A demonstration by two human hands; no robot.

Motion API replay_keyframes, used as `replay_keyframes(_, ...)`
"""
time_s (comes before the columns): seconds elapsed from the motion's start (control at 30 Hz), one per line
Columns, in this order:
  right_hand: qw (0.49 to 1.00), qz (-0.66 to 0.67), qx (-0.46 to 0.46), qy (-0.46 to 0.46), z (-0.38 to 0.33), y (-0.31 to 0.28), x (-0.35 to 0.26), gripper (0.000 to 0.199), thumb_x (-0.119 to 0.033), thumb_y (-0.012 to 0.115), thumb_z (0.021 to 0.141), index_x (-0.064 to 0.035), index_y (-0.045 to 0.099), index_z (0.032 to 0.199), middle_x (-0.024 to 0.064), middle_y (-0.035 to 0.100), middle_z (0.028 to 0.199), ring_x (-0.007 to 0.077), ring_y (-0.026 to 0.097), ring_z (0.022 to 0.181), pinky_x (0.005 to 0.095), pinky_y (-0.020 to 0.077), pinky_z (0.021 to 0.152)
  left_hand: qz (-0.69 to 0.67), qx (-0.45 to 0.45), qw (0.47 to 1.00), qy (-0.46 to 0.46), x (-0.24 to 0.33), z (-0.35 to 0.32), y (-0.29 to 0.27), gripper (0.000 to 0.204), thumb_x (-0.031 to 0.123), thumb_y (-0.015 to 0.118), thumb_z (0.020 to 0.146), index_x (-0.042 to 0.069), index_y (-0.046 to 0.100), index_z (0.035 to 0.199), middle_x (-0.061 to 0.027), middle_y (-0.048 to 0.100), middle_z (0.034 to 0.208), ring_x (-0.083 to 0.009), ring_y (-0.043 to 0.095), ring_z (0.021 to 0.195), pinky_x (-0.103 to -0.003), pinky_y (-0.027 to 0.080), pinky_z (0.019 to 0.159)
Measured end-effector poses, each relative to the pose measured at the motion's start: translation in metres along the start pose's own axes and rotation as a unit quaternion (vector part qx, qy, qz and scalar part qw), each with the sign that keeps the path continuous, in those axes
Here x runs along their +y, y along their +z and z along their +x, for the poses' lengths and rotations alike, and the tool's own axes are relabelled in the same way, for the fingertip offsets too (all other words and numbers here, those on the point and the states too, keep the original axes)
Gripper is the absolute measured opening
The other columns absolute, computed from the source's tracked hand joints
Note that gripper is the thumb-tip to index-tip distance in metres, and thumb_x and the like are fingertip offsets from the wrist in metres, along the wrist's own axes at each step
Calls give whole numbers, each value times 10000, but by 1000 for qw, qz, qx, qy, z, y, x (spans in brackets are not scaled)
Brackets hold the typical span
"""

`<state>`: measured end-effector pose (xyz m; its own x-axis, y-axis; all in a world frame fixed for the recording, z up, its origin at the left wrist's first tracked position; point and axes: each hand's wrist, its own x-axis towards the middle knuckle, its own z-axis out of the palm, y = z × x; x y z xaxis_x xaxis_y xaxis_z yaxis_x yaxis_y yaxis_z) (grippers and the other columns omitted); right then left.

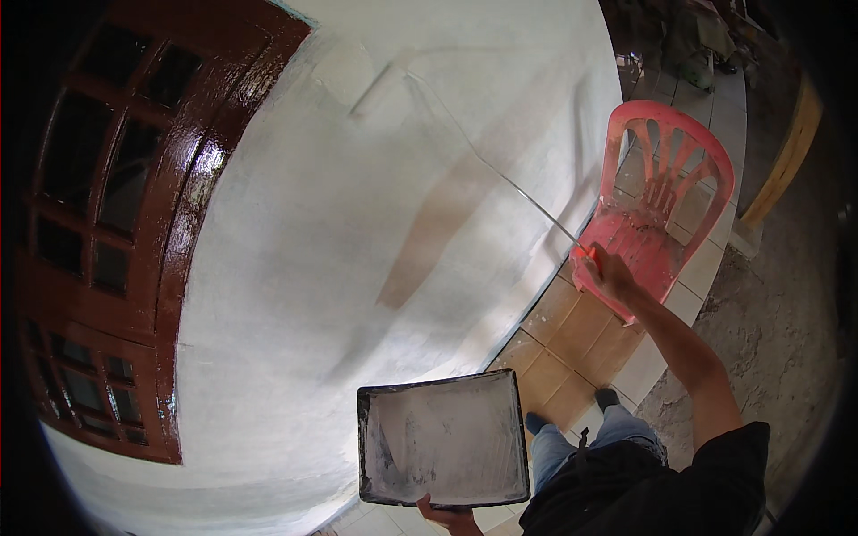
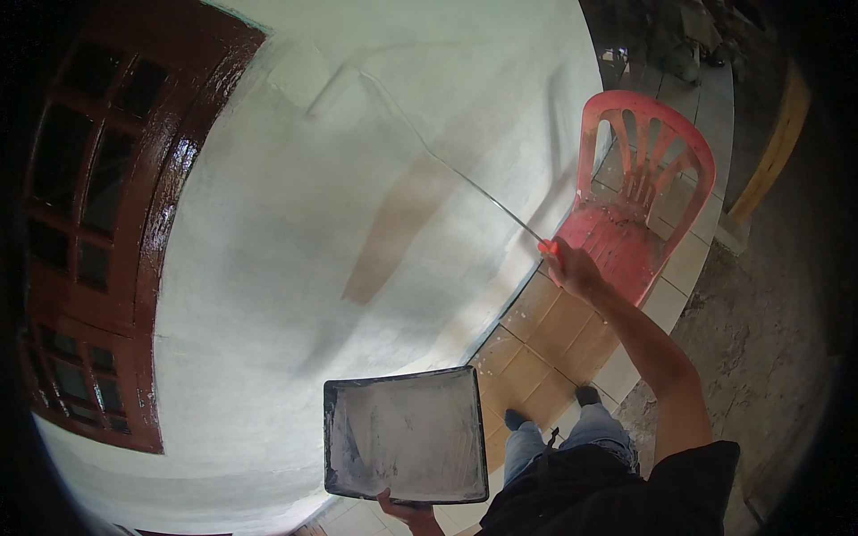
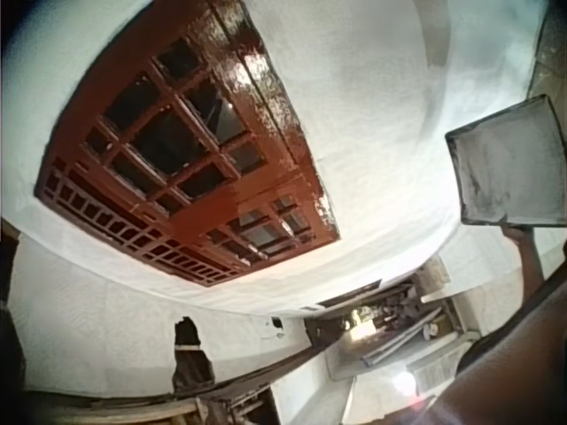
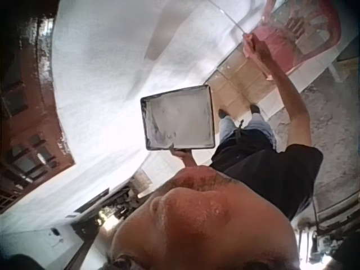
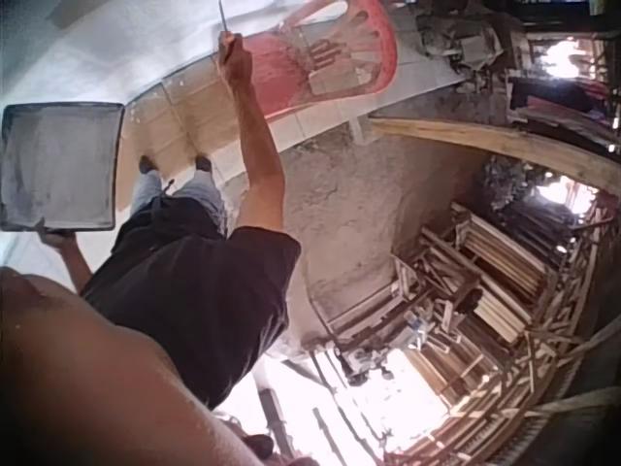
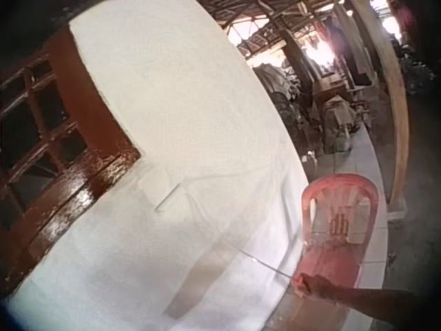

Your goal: The person paints a white wall using a paint roller, dipping the roller into a paint tray to load it with paint before applying it to the wall.

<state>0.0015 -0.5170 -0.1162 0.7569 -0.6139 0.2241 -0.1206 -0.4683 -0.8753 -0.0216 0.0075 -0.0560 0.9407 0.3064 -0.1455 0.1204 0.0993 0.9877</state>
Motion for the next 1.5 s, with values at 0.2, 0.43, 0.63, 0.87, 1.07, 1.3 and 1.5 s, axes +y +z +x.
replay_keyframes(0.2, 998, -2, 40, -49, 34, -6, -40, 312, -363, 437, 954, -55, 454, 998, 100, 503, 452, 249, 541, 358, 365, 411, 341, -126, -3, 991, -56, 5, -3, 7, 691, 405, 520, 649, 67, 446, 1247, -125, 477, 1219, -301, 466, 1133, -459, 421, 883)
replay_keyframes(0.43, 1000, -7, -6, -24, -24, 17, 10, 326, -376, 437, 937, -58, 437, 1011, 216, 597, 701, 430, 598, 663, 488, 462, 529, -58, 28, 997, -45, 2, 1, 0, 695, 404, 521, 638, 68, 447, 1242, -129, 474, 1216, -305, 474, 1124, -460, 426, 876)
replay_keyframes(0.63, 993, -108, -31, 29, -46, 25, 28, 296, -360, 451, 933, -83, 403, 1027, 197, 595, 708, 435, 589, 667, 502, 459, 544, -172, -34, 981, -87, 18, -12, 17, 746, 400, 527, 628, 66, 408, 1284, -137, 466, 1236, -326, 470, 1131, -474, 426, 874)
replay_keyframes(0.87, 998, -68, 8, 17, -3, 6, -25, 311, -373, 462, 931, -69, 429, 989, 217, 591, 682, 442, 582, 641, 502, 452, 519, -148, -1, 984, -95, 27, -15, 27, 751, 420, 526, 621, 68, 417, 1276, -125, 449, 1272, -316, 436, 1162, -457, 405, 892)
replay_keyframes(1.07, 999, -36, 26, -25, -42, 26, -12, 306, -349, 473, 929, -56, 435, 1013, 214, 590, 683, 443, 580, 641, 506, 451, 527, -153, 1, 982, -111, 22, -10, 15, 727, 431, 524, 632, 80, 428, 1262, -124, 452, 1258, -305, 439, 1151, -455, 400, 888)
replay_keyframes(1.3, 998, -51, -24, 13, -78, 40, 2, 291, -329, 458, 936, -57, 436, 1039, 217, 591, 723, 430, 587, 675, 501, 455, 544, -175, 5, 980, -96, 18, -14, 18, 716, 381, 521, 627, 78, 424, 1269, -128, 467, 1232, -324, 460, 1139, -478, 412, 884)
replay_keyframes(1.5, 998, -68, -7, 14, -41, 9, -40, 302, -349, 459, 939, -59, 434, 1016, 213, 577, 640, 430, 583, 610, 498, 449, 503, -185, -10, 978, -90, 6, -6, 6, 721, 373, 530, 633, 85, 414, 1284, -120, 468, 1241, -325, 467, 1134, -482, 420, 880)
